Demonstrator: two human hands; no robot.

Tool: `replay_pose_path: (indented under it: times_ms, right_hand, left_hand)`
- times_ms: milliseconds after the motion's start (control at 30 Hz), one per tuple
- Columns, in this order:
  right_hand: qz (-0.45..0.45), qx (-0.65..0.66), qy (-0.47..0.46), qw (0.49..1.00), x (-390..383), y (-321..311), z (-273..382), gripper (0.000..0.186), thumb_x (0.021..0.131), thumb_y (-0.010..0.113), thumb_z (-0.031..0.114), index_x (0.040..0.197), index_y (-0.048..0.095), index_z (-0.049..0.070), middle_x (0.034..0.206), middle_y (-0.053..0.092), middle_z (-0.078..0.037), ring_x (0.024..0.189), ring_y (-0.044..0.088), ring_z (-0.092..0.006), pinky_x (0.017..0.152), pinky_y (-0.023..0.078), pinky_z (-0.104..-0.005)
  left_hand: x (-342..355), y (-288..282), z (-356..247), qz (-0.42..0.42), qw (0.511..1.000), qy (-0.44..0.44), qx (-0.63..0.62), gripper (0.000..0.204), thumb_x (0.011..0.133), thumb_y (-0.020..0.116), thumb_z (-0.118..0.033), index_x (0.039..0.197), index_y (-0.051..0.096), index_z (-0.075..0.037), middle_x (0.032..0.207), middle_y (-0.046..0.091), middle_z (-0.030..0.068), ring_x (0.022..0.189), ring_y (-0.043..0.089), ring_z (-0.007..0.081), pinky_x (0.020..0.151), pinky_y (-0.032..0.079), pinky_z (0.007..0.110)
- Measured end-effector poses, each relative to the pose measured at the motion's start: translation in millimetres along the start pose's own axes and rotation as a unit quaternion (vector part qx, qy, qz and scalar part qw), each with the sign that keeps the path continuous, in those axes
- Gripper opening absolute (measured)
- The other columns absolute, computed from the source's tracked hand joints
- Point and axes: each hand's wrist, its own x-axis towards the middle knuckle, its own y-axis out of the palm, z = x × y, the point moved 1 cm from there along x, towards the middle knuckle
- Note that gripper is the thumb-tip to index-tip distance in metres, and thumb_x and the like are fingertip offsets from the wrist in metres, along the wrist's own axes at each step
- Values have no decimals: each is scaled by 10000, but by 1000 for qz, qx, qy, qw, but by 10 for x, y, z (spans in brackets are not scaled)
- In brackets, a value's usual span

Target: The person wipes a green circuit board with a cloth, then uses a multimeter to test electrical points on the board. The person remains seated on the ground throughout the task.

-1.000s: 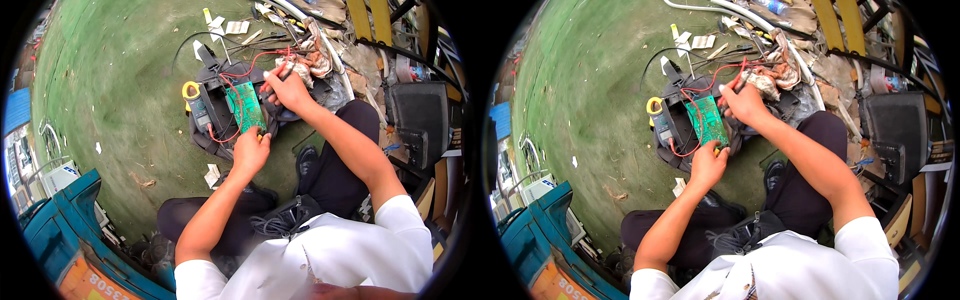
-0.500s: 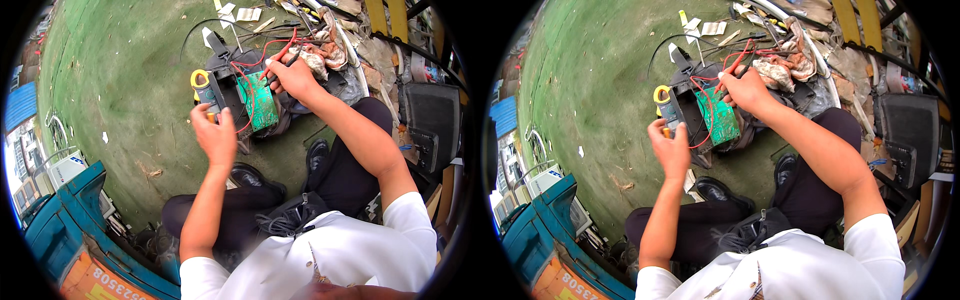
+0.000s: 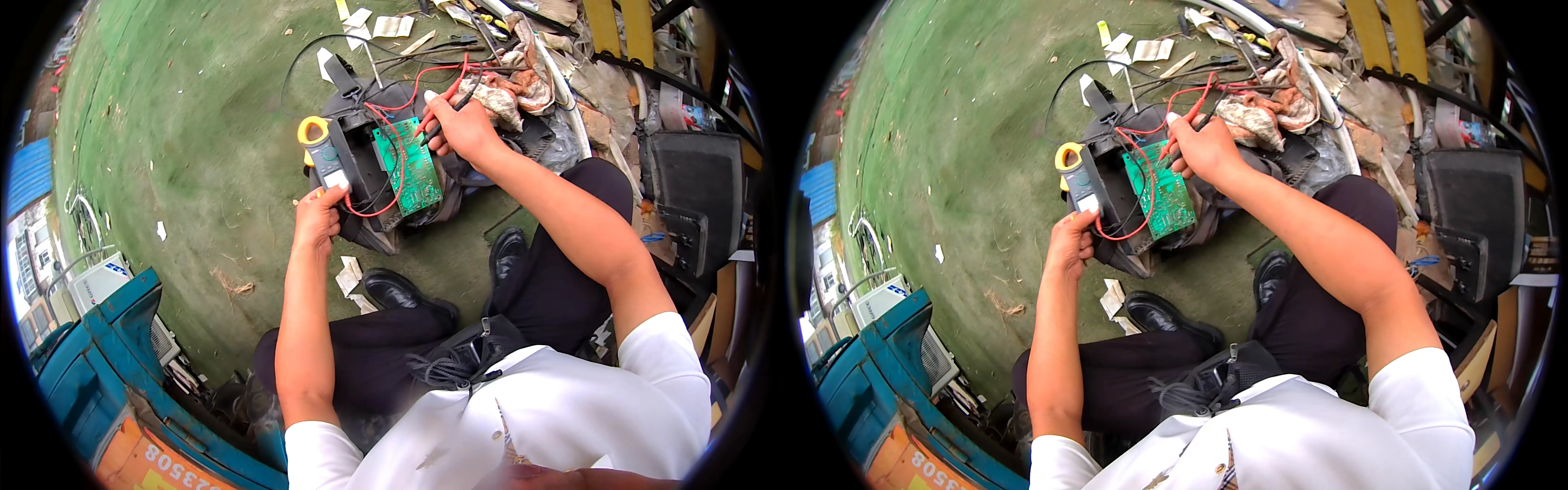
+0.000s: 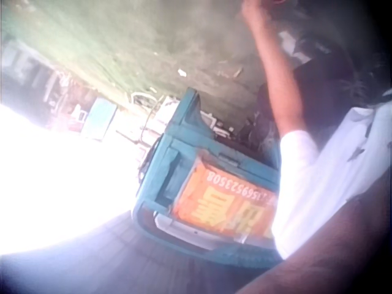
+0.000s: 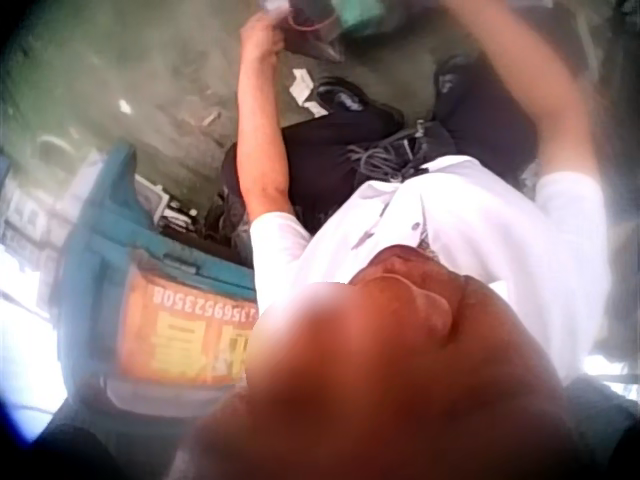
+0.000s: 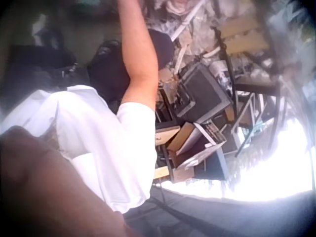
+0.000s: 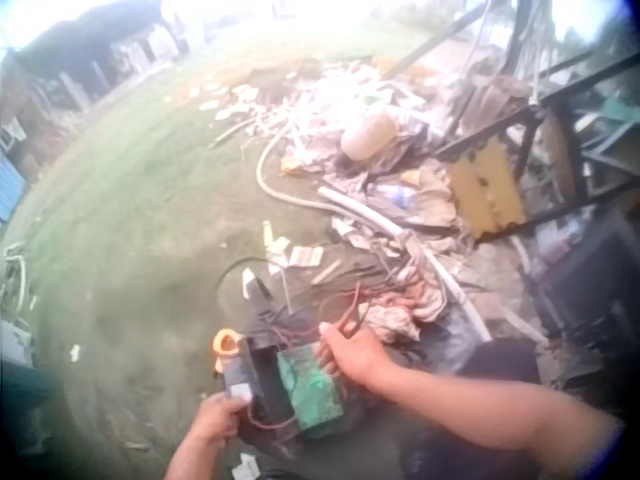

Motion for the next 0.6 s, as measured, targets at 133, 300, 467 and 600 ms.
replay_pose_path:
  times_ms: [133, 300, 467, 600]
  right_hand:
    - [-14, 56, -14, 998, 36, -71, -134, 350, 1041, 560, 376, 965, 651, 47, 854, 689, -46, 592, 654, -117, 509, 526, -263]
    - [17, 78, -48, 996, 67, -47, -208, 261, 1025, 608, 296, 1124, 643, 57, 941, 705, -59, 639, 657, -111, 573, 552, -253]
    - [-61, 138, -114, 982, 68, 7, -201, 177, 1004, 626, 212, 1000, 615, 35, 823, 675, -43, 578, 635, -104, 513, 541, -259]
    - [-158, 148, -185, 959, -25, -70, 162, 208, 1026, 600, 228, 952, 606, 33, 796, 665, -42, 587, 643, -105, 506, 539, -258]
  left_hand:
    - [-137, 119, -97, 31, 985, 145, -93, 202, 948, 719, -227, 990, 616, -58, 887, 709, 56, 458, 314, 8, 403, 230, 193]
    - [-263, 343, -86, 117, 969, 215, -40, 295, 969, 699, -274, 1103, 616, -25, 1009, 730, 89, 455, 337, 16, 403, 251, 198]
    - [-443, 602, 130, 171, 975, 142, -13, 328, 974, 683, -300, 1137, 590, -31, 1047, 720, 81, 466, 367, 27, 406, 259, 192]
    - [-621, 755, 367, 174, 980, 89, -32, 381, 990, 669, -334, 1220, 583, -42, 855, 596, -9, 589, 453, 42, 440, 285, 184]
